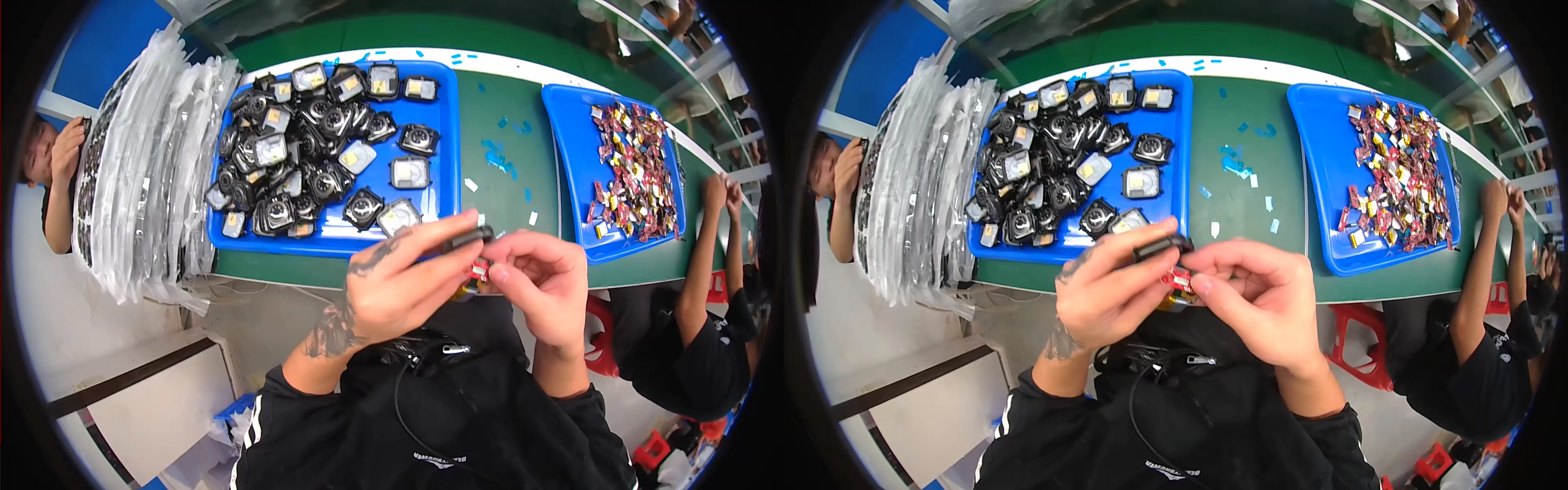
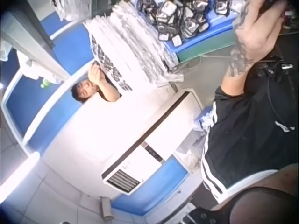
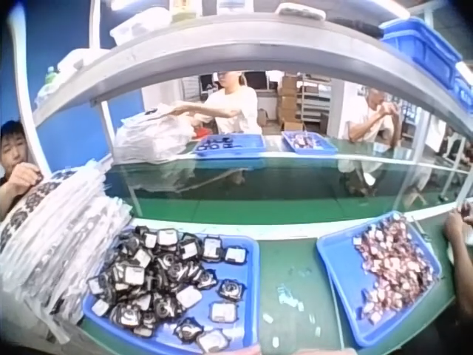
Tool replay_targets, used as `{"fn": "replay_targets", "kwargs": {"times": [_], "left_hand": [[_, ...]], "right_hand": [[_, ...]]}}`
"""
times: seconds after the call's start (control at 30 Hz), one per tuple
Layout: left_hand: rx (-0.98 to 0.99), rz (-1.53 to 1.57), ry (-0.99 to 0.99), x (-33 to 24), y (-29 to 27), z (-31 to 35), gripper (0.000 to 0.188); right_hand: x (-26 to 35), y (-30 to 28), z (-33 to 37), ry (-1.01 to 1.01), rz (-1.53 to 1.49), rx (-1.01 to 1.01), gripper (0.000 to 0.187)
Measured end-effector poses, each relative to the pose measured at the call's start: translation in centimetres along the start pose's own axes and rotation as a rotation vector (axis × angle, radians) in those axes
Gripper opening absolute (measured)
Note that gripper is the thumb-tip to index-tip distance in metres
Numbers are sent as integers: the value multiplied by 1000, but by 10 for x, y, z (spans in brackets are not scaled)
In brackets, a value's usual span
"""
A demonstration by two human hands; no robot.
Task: Assembling small electronic modules into plastic casings at a factory workbench.
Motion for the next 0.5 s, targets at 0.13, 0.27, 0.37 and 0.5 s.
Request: {"fn": "replay_targets", "kwargs": {"times": [0.13, 0.27, 0.37, 0.5], "left_hand": [[59, -48, 46, -5, 2, 3, 36], [93, -42, 12, -4, 3, 2, 30], [49, 260, -302, 13, 12, 14, 17], [-22, 732, -617, 31, 29, 34, 10]], "right_hand": [[-5, -3, 1, 47, -38, 13, 11], [2, -5, -3, -22, 16, 68, 9], [5, -6, -3, -19, -20, 79, 9], [10, -6, 1, -60, 89, 30, 10]]}}
Point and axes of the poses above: each hand's wrist, its own z-axis away from the middle knuckle, its own y-axis out of the palm, x = y × z, the point moved 8 cm from there along -z, towards the middle knuckle, and after that the axes turned 3 degrees about z, right-handed, at the moved point
